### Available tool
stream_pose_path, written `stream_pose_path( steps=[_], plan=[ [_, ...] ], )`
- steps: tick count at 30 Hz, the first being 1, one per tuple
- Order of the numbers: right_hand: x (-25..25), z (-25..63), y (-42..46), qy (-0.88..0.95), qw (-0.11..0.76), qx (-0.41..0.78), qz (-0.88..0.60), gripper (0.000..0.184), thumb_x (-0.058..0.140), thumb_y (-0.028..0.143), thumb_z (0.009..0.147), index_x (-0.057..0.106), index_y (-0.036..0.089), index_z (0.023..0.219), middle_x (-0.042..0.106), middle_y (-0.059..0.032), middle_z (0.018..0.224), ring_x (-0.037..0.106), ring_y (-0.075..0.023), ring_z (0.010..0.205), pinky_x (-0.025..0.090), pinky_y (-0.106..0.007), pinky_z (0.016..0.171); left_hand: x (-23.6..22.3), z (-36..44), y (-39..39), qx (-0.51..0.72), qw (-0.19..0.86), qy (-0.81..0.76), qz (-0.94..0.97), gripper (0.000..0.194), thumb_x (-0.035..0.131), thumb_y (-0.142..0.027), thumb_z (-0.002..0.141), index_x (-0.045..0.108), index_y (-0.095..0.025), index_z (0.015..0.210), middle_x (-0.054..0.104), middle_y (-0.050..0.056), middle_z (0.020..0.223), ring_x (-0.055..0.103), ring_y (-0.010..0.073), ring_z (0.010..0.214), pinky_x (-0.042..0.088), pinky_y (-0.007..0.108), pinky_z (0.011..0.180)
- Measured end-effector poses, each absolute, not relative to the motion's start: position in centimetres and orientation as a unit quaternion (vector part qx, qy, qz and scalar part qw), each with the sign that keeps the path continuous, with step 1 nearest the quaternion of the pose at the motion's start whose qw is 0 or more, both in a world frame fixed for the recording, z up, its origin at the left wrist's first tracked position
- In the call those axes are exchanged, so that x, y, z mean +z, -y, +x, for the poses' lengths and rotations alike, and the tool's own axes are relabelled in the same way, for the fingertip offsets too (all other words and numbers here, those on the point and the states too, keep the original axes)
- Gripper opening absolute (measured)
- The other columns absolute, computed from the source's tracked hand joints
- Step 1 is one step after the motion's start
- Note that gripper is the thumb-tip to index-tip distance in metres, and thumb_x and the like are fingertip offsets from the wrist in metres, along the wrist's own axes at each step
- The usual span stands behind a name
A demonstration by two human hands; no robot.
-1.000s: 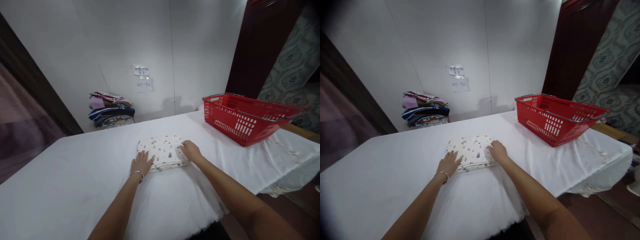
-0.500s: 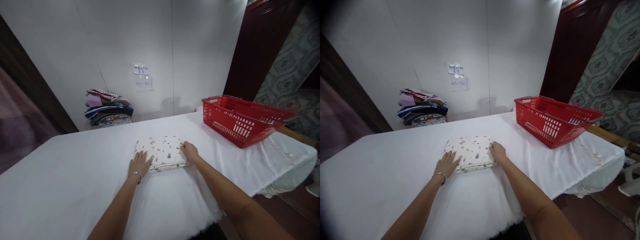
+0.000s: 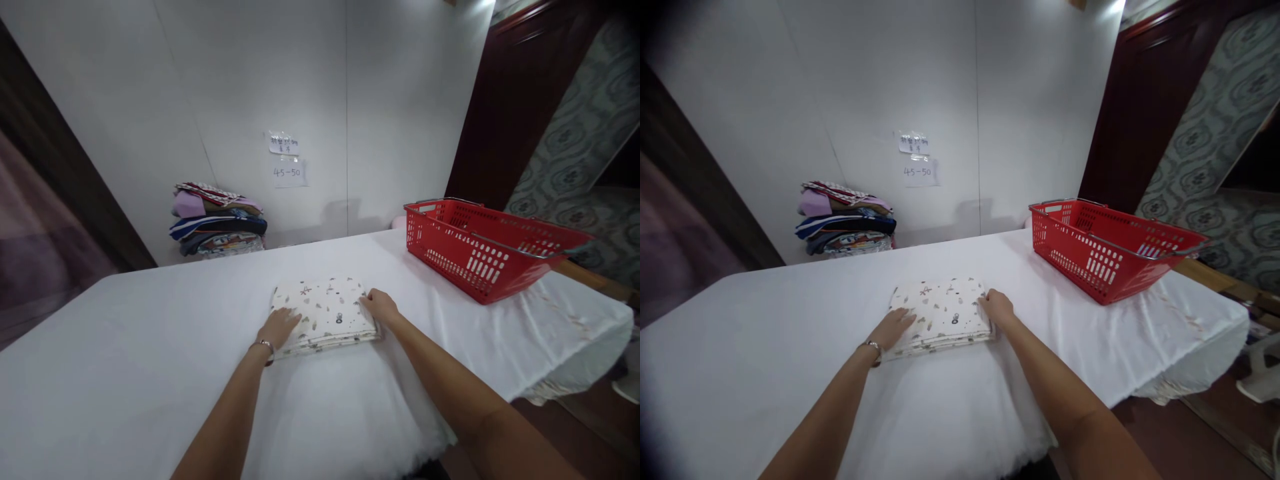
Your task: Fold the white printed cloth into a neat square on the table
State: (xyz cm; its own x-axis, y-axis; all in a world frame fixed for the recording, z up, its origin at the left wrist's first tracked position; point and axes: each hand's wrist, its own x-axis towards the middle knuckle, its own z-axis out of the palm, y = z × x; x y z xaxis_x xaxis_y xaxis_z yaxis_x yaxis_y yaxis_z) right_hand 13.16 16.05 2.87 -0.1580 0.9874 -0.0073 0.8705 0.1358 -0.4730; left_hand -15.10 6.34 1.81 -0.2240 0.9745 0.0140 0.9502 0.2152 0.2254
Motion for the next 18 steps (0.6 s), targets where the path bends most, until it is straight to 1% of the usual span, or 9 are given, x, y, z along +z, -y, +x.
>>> stream_pose_path(
  steps=[2,5,6,8,9,11,14,18],
  plan=[
    [3.1,12.9,-16.4,0.738,0.15,0.183,-0.632,0.027,0.045,0.043,0.081,0.057,0.019,0.082,0.064,-0.005,0.086,0.056,-0.0177,0.076,0.03,-0.025,0.056,2.6,-15.7,-7.0,0.098,0.085,-0.789,0.6,0.055,0.03,-0.055,0.082,0.049,-0.025,0.124,0.044,0.006,0.134,0.037,0.0223,0.125,0.032,0.036,0.099],
    [3.2,12.4,-17.0,0.738,0.139,0.177,-0.636,0.028,0.045,0.043,0.082,0.058,0.018,0.084,0.064,-0.0066,0.087,0.057,-0.0189,0.078,0.03,-0.025,0.056,3.4,-16.1,-7.8,0.108,0.1,-0.811,0.566,0.058,0.03,-0.054,0.082,0.042,-0.022,0.129,0.031,0.006,0.142,0.025,0.0232,0.131,0.027,0.037,0.103],
    [3.2,12.2,-17.1,0.739,0.138,0.175,-0.636,0.027,0.045,0.042,0.082,0.057,0.018,0.084,0.064,-0.0068,0.088,0.057,-0.0191,0.078,0.03,-0.025,0.056,3.5,-16.2,-8.0,0.109,0.104,-0.813,0.562,0.058,0.032,-0.052,0.082,0.041,-0.021,0.129,0.028,0.007,0.143,0.023,0.0226,0.132,0.025,0.036,0.104],
    [3.1,12.0,-17.4,0.741,0.145,0.167,-0.633,0.024,0.045,0.038,0.082,0.056,0.018,0.083,0.064,-0.0067,0.087,0.057,-0.0189,0.078,0.03,-0.025,0.056,3.3,-16.5,-8.5,0.113,0.11,-0.814,0.559,0.056,0.033,-0.046,0.083,0.04,-0.016,0.13,0.028,0.009,0.143,0.024,0.0208,0.132,0.025,0.032,0.104],
    [3.0,12.0,-17.5,0.743,0.153,0.162,-0.631,0.022,0.044,0.037,0.083,0.056,0.018,0.082,0.064,-0.0064,0.086,0.056,-0.0185,0.077,0.029,-0.025,0.056,3.2,-16.8,-8.7,0.121,0.111,-0.816,0.554,0.055,0.033,-0.043,0.083,0.04,-0.014,0.13,0.03,0.01,0.142,0.027,0.02,0.131,0.026,0.03,0.104],
    [2.8,11.9,-17.6,0.744,0.171,0.155,-0.627,0.02,0.042,0.034,0.084,0.054,0.018,0.081,0.064,-0.0058,0.083,0.056,-0.0175,0.075,0.029,-0.024,0.057,2.8,-17.4,-9.0,0.152,0.108,-0.826,0.532,0.053,0.031,-0.039,0.084,0.04,-0.012,0.129,0.039,0.013,0.137,0.037,0.0197,0.125,0.032,0.029,0.099],
    [2.2,11.9,-17.8,0.736,0.193,0.163,-0.628,0.02,0.04,0.034,0.086,0.052,0.019,0.081,0.063,-0.0047,0.08,0.055,-0.0162,0.072,0.029,-0.024,0.057,2.4,-18.6,-9.4,0.191,0.112,-0.849,0.48,0.051,0.031,-0.039,0.084,0.045,-0.012,0.125,0.056,0.014,0.12,0.052,0.0228,0.11,0.04,0.032,0.089],
    [1.7,11.9,-18.1,0.726,0.194,0.185,-0.634,0.02,0.039,0.035,0.087,0.051,0.019,0.081,0.063,-0.0045,0.078,0.054,-0.0158,0.07,0.029,-0.024,0.058,2.2,-19.9,-9.8,0.198,0.141,-0.858,0.453,0.043,0.032,-0.043,0.082,0.058,-0.018,0.104,0.064,0.009,0.105,0.058,0.0244,0.097,0.043,0.033,0.08]
  ],
)
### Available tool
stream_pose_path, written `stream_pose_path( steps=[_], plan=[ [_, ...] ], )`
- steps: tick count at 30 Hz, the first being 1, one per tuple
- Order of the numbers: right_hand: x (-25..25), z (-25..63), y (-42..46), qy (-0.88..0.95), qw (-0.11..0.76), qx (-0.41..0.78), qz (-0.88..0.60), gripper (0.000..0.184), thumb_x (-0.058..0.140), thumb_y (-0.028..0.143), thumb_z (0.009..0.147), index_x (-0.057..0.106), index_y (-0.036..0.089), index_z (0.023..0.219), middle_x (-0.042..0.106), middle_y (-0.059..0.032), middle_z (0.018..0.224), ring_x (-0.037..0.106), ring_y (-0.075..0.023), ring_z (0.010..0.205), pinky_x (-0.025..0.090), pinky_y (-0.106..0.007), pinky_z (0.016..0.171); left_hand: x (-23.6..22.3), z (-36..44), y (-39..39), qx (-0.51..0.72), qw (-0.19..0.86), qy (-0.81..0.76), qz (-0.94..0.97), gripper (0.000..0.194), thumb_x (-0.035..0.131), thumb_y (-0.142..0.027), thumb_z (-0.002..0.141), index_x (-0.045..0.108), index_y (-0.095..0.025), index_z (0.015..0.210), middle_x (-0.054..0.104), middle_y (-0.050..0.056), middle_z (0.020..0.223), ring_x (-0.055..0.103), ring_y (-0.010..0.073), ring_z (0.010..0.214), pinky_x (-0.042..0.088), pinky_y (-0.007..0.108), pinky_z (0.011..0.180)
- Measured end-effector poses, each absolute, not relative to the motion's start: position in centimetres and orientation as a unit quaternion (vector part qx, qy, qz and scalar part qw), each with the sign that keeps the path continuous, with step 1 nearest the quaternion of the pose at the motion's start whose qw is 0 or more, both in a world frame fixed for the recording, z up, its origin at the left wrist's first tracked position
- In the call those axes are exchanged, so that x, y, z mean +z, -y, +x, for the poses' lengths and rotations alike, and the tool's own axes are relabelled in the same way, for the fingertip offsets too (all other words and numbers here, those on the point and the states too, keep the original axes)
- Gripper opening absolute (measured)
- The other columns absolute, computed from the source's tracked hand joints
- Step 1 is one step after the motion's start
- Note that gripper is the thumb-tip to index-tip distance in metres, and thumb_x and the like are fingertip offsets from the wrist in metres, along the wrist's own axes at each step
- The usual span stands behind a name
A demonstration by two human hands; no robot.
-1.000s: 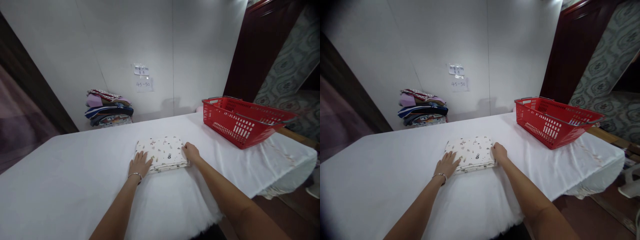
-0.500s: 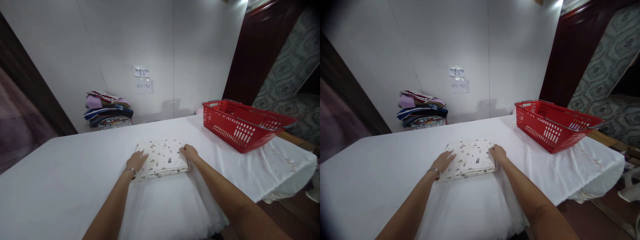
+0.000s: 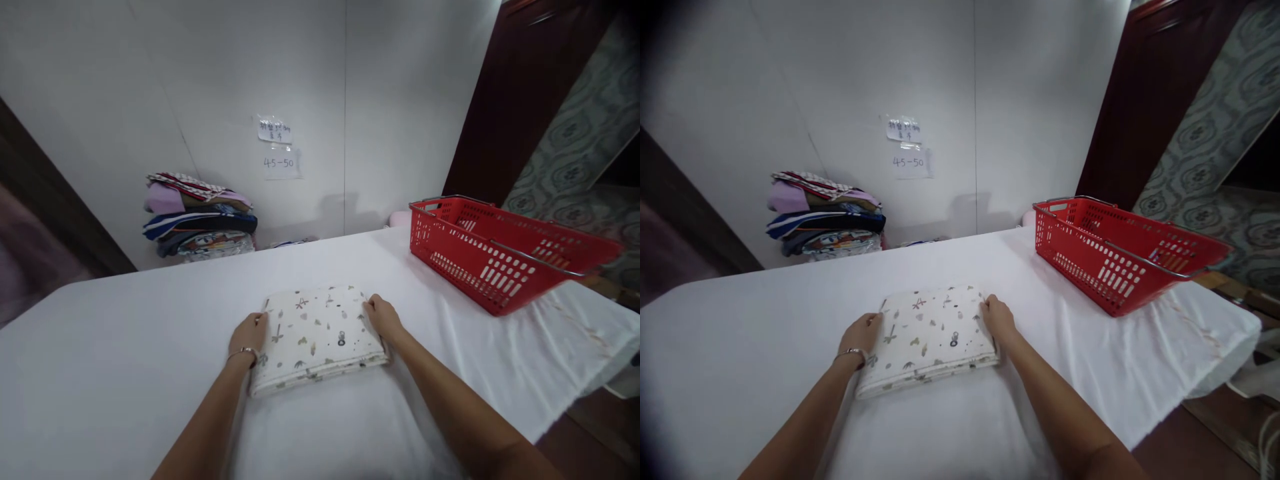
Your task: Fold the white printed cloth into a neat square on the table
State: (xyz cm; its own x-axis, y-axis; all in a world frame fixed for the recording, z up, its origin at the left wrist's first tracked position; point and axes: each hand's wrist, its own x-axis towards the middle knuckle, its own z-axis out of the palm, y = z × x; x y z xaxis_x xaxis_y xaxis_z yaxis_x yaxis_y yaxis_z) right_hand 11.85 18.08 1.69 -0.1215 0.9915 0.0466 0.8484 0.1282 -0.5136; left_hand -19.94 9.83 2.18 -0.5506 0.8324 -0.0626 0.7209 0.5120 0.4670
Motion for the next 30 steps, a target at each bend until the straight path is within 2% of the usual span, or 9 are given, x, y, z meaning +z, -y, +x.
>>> stream_pose_path(
  steps=[5,9,17,22,25,30],
  plan=[
    [1.4,11.8,-18.3,0.728,0.191,0.189,-0.631,0.019,0.039,0.034,0.087,0.051,0.019,0.082,0.063,-0.0058,0.078,0.054,-0.0171,0.072,0.029,-0.025,0.06,1.8,-20.8,-10.5,0.202,0.169,-0.856,0.444,0.041,0.031,-0.047,0.08,0.062,-0.02,0.081,0.067,0.009,0.091,0.06,0.0243,0.085,0.044,0.031,0.071],
    [1.2,11.8,-18.5,0.724,0.194,0.194,-0.633,0.019,0.039,0.032,0.087,0.052,0.019,0.083,0.063,-0.0059,0.078,0.054,-0.0171,0.073,0.03,-0.025,0.061,1.6,-21.0,-10.9,0.212,0.176,-0.861,0.428,0.04,0.03,-0.047,0.08,0.059,-0.02,0.071,0.067,0.009,0.084,0.06,0.0232,0.079,0.044,0.03,0.066],
    [1.0,11.8,-18.7,0.723,0.212,0.213,-0.622,0.021,0.044,0.038,0.084,0.052,0.02,0.08,0.062,-0.0035,0.072,0.054,-0.0159,0.068,0.031,-0.024,0.059,2.4,-20.3,-10.6,0.224,0.193,-0.86,0.416,0.035,0.041,-0.051,0.074,0.056,-0.021,0.065,0.065,0.003,0.071,0.058,0.0204,0.07,0.04,0.027,0.059],
    [0.7,11.7,-18.9,0.725,0.22,0.222,-0.614,0.02,0.043,0.035,0.083,0.052,0.02,0.075,0.06,-0.0015,0.067,0.052,-0.0145,0.064,0.031,-0.023,0.057,2.1,-20.6,-10.5,0.222,0.162,-0.864,0.422,0.029,0.043,-0.046,0.075,0.054,-0.021,0.066,0.063,0.003,0.068,0.057,0.0192,0.069,0.04,0.026,0.059],
    [0.4,11.8,-19.0,0.726,0.22,0.228,-0.61,0.019,0.044,0.034,0.083,0.052,0.019,0.073,0.059,-0.0012,0.066,0.052,-0.0142,0.064,0.031,-0.023,0.057,1.5,-20.7,-10.6,0.198,0.138,-0.873,0.424,0.028,0.042,-0.044,0.076,0.053,-0.02,0.067,0.063,0.004,0.07,0.058,0.0198,0.07,0.04,0.027,0.062],
    [0.2,12.1,-19.2,0.734,0.216,0.229,-0.602,0.019,0.044,0.034,0.083,0.051,0.019,0.073,0.059,-0.0017,0.068,0.052,-0.0143,0.066,0.03,-0.023,0.058,1.2,-21.5,-11.0,0.209,0.186,-0.865,0.417,0.036,0.041,-0.049,0.077,0.059,-0.018,0.07,0.067,0.008,0.08,0.06,0.0222,0.077,0.042,0.028,0.065]
  ],
)
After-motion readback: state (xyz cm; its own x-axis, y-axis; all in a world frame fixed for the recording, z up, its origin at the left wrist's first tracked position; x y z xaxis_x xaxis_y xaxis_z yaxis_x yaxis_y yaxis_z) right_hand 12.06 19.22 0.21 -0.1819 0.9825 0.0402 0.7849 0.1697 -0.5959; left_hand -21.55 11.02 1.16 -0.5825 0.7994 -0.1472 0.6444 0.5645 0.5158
